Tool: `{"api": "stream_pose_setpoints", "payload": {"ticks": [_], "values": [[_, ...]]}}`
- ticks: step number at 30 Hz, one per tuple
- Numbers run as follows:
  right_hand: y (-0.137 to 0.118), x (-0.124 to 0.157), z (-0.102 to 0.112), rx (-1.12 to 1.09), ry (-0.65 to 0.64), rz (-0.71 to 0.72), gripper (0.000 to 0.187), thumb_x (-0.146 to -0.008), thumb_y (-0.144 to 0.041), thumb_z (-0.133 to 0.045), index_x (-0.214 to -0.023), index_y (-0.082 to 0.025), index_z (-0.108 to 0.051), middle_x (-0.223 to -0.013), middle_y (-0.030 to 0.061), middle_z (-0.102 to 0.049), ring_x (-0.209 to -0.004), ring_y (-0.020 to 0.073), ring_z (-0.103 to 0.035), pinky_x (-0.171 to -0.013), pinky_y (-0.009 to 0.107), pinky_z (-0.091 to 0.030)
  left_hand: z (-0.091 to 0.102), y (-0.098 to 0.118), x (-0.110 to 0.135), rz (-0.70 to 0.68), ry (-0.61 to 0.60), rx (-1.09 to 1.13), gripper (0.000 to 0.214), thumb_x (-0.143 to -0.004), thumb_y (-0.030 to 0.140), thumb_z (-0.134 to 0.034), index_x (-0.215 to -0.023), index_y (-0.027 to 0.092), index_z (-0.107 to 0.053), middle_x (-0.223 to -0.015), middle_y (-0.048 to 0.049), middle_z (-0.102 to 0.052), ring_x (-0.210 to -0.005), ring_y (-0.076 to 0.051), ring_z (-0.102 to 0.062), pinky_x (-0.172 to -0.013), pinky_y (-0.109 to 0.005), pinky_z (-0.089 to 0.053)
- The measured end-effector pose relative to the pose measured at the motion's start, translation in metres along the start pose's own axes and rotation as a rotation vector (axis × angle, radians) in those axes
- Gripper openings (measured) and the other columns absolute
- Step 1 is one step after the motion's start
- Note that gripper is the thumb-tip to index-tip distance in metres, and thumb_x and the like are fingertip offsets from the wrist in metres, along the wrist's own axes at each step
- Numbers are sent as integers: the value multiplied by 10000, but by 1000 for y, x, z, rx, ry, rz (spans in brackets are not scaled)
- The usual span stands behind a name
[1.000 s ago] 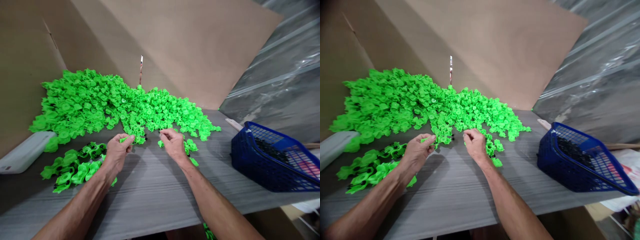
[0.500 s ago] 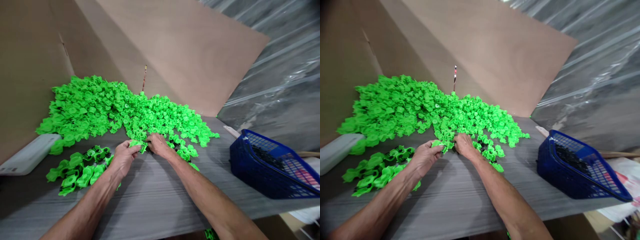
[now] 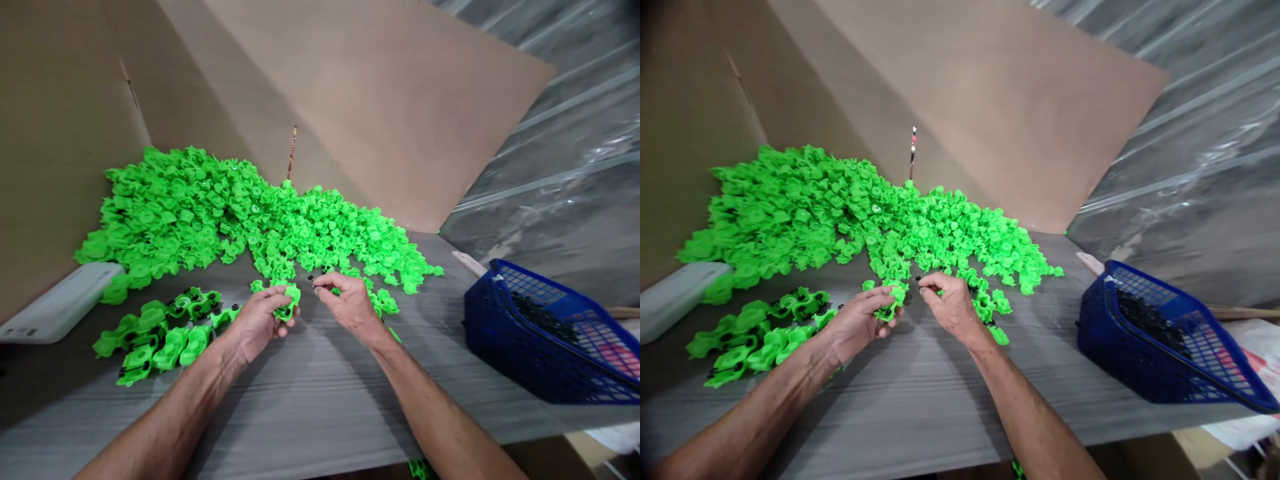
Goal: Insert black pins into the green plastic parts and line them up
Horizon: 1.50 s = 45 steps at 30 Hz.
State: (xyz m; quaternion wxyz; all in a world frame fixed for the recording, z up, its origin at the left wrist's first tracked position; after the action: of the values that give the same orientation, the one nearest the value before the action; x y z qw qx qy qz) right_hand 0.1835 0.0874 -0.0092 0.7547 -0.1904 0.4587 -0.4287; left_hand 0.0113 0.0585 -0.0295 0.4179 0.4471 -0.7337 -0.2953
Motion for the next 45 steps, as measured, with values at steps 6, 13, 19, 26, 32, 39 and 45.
{"api": "stream_pose_setpoints", "payload": {"ticks": [6,13,19,26,32,39,45], "values": [[-12,17,-1,-272,112,12,49,-771,-194,-654,-795,-191,-697,-750,12,-682,-678,130,-623,-619,242,-504,-3,-5,0,101,-58,21,224,-846,308,-578,-934,121,-664,-690,-77,-655,-486,-102,-559,-380,-165,-394],[-24,22,-3,-287,92,106,89,-765,-125,-669,-774,-204,-710,-764,11,-657,-726,132,-614,-642,253,-498,-9,-6,1,119,-59,27,281,-907,337,-491,-868,119,-664,-732,-76,-653,-539,-152,-631,-423,-229,-499],[-32,25,-7,-227,0,140,111,-792,-119,-641,-785,-203,-712,-761,7,-632,-697,118,-601,-639,247,-496,-8,-6,3,81,-12,14,230,-880,321,-545,-836,125,-658,-775,-55,-645,-535,-151,-635,-400,-232,-493],[-28,27,-11,-220,-74,105,121,-791,-119,-638,-788,-201,-728,-773,9,-617,-706,115,-602,-636,239,-492,-9,-7,5,40,-78,-72,281,-792,401,-662,-756,122,-672,-725,-74,-648,-535,-144,-613,-382,-206,-446],[-27,28,-12,-204,-114,110,137,-804,-129,-623,-799,-207,-735,-777,8,-618,-717,120,-602,-653,246,-493,-9,-7,4,-5,-92,-123,352,-677,458,-760,-718,123,-661,-677,-40,-622,-514,-120,-571,-373,-194,-369],[-30,28,-12,-191,-103,117,134,-805,-112,-612,-785,-194,-717,-759,11,-623,-710,125,-604,-661,253,-494,-11,-5,4,-52,-124,-195,406,-640,506,-772,-669,130,-621,-586,3,-541,-482,-77,-460,-379,-176,-260],[-28,27,-13,-220,-99,69,97,-782,-137,-640,-782,-198,-716,-778,15,-637,-726,130,-616,-665,258,-506,-10,-4,3,-139,-72,-239,412,-655,528,-751,-659,143,-605,-554,17,-496,-478,-82,-431,-389,-188,-267]]}}
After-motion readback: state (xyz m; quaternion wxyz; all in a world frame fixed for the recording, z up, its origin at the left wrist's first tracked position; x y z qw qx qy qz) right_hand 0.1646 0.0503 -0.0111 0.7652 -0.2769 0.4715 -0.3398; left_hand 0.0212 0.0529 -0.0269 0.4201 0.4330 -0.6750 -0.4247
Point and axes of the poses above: each hand's wrist, its own x-axis away from the middle knuckle, its own z-axis out of the back of the hand, y = z × x, the point moved 3 cm from there along -x, towards the middle knuckle
